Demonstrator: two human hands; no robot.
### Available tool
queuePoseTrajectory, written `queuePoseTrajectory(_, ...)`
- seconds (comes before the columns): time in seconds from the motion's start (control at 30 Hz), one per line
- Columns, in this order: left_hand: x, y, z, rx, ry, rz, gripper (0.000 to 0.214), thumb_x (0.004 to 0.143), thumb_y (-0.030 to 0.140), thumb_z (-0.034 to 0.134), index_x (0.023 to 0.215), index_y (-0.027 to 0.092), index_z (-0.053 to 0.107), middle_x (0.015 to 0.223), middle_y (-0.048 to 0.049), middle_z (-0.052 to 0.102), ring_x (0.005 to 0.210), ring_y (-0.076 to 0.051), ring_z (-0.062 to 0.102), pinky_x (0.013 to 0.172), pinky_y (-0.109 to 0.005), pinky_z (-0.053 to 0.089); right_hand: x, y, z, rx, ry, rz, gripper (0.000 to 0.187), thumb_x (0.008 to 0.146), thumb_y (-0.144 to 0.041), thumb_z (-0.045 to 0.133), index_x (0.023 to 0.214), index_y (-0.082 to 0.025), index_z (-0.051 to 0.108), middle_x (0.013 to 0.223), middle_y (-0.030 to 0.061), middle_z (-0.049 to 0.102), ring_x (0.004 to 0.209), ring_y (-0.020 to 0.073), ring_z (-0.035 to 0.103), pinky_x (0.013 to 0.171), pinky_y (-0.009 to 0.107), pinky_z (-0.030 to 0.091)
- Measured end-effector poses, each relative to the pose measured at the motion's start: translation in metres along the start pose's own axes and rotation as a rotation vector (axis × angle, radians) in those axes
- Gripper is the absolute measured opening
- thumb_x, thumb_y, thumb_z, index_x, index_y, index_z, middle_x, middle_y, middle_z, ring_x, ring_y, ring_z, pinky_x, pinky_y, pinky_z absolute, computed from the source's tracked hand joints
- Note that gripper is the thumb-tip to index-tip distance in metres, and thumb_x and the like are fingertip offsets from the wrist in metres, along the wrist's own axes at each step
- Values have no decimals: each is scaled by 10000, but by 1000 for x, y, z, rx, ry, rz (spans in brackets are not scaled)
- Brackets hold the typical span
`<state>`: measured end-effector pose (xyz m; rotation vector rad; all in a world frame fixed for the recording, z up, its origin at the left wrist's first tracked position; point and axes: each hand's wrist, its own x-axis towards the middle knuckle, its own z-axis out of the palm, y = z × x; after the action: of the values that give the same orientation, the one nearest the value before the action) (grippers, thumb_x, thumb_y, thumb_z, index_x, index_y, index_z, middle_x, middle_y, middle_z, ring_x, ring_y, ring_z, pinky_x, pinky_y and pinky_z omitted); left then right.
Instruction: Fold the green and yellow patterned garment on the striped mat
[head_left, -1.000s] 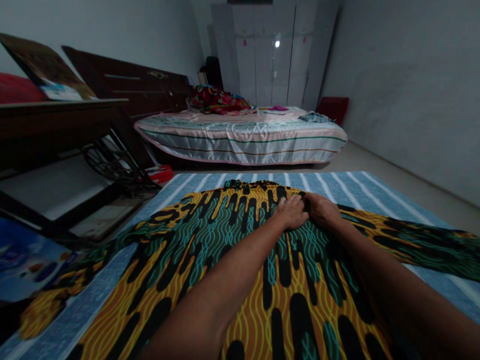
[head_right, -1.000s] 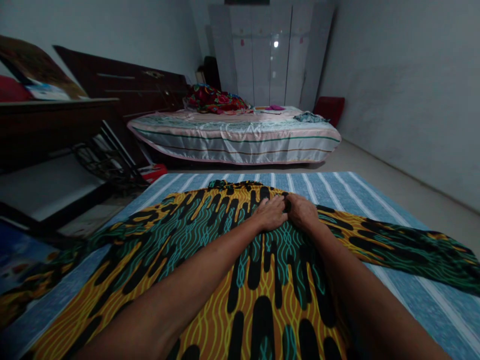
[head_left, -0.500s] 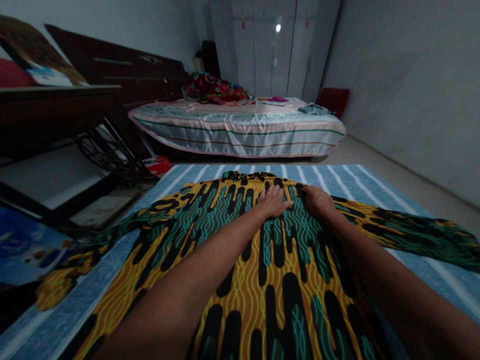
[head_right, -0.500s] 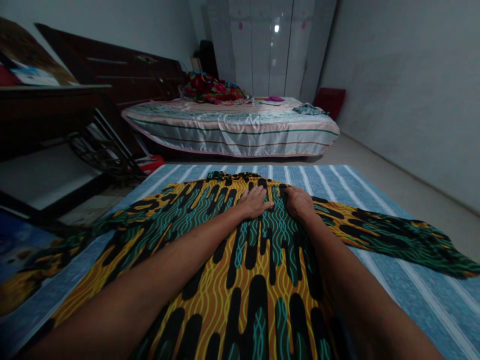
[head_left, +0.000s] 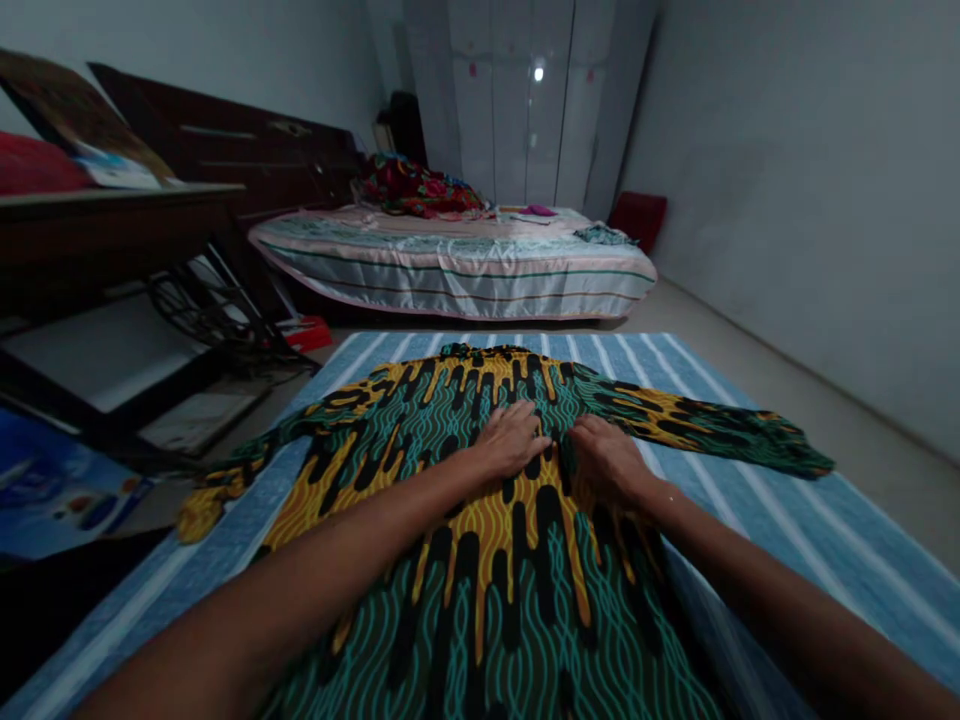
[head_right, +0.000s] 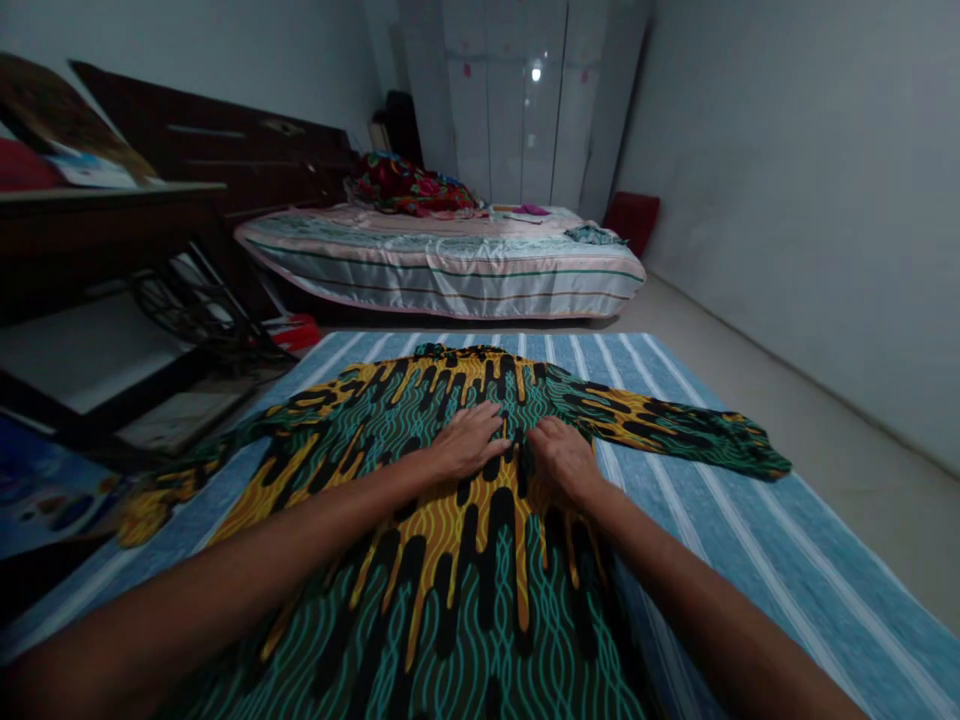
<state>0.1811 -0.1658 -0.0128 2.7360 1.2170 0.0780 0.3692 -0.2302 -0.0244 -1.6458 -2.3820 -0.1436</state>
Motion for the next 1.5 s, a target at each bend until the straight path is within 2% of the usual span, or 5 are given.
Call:
queuePoseTrajectory(0.13, -64, 26, -1, -42, -11, 20, 444, 912, 454, 389, 1220, 159, 514, 1476, -138, 330, 1386, -274, 228, 1099, -499, 218, -77, -29, -11, 96, 186, 20, 284, 887, -160, 357, 1054, -163, 587, 1156, 101, 591, 1141, 208, 500, 993, 356, 406)
queuePoseTrajectory(0.27, -119, 56, -3, -89, -17, -2, 497, 893, 446, 430, 1295, 156, 460, 1489, -135, 307, 1394, -263, 208, 1114, -477, 209, -143, -64, -18, 118, 227, 143, 313, 883, -223, 398, 1124, -128, 575, 1228, 143, 565, 1185, 249, 493, 999, 406, 426)
queuePoseTrajectory(0.47, -176, 95, -1, -155, -23, -25, 536, 875, 435, 468, 1328, 150, 438, 1498, -135, 285, 1403, -260, 177, 1128, -472, 180, -198, -111, -10, 82, 219, 267, 434, 859, -327, 458, 1238, -126, 519, 1315, 167, 509, 1237, 277, 459, 992, 431, 433)
queuePoseTrajectory(0.83, -231, 94, 41, -123, 14, -30, 562, 873, 464, 452, 1368, 204, 397, 1512, -107, 259, 1408, -250, 162, 1124, -513, 155, -221, -127, 10, -89, 76, 481, 564, 878, -466, 413, 1257, -66, 533, 1368, 203, 454, 1273, 320, 413, 1051, 453, 323)
queuePoseTrajectory(1.5, -235, 99, 35, -134, 62, -29, 485, 873, 404, 469, 1314, 200, 460, 1485, -108, 323, 1391, -239, 227, 1124, -499, 179, -220, -133, 7, -61, 126, 532, 505, 888, -448, 413, 1231, -104, 550, 1344, 204, 477, 1271, 319, 416, 1018, 492, 335)
